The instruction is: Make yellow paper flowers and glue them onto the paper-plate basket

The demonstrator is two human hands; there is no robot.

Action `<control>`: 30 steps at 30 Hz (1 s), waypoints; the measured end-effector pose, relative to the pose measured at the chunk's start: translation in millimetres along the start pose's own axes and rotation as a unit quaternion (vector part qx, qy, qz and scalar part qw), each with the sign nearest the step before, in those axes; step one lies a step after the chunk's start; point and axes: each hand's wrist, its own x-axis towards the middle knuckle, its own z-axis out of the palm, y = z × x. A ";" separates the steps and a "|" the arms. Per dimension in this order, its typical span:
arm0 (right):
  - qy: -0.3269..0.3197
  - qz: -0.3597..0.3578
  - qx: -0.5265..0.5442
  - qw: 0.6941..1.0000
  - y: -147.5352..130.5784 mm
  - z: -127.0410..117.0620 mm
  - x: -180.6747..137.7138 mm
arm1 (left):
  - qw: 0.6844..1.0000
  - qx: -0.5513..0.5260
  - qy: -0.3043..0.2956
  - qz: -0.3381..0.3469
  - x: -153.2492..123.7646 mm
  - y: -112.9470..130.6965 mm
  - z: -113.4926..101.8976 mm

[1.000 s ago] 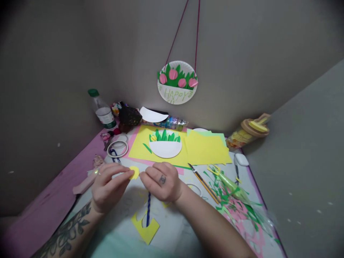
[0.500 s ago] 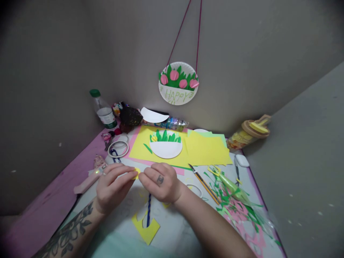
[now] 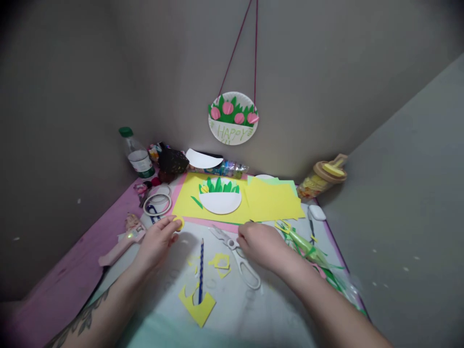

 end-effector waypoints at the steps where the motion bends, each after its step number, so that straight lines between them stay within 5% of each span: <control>1: -0.016 0.021 -0.007 1.000 3.9 5.3 -7.2 | 1.000 0.006 0.001 0.006 -0.6 -0.1 0.8; 5: -0.054 0.064 0.008 0.996 5.6 31.3 -29.1 | 0.999 0.028 0.008 0.028 -1.6 -2.3 4.2; 11: -0.018 0.101 -0.006 0.995 -2.0 56.7 -39.5 | 0.997 0.046 0.010 0.065 -0.1 -5.3 7.2; 19: -0.014 0.104 0.023 0.994 10.9 64.5 -37.5 | 0.998 0.001 -0.011 0.057 4.2 19.2 17.4; 22: -0.001 0.114 0.151 0.982 14.4 57.3 -39.6 | 0.997 -0.041 -0.021 0.054 10.2 40.9 26.0; 24: -0.020 0.107 0.326 0.939 13.9 50.4 -38.6 | 0.995 -0.071 -0.033 0.062 14.3 56.2 34.1; 27: -0.014 0.057 0.573 0.817 3.0 39.6 -30.1 | 0.988 -0.117 -0.063 0.078 18.7 73.7 48.3; 30: 0.048 0.001 0.656 0.753 -17.8 30.0 -15.3 | 0.983 -0.146 -0.078 0.085 20.7 81.2 60.1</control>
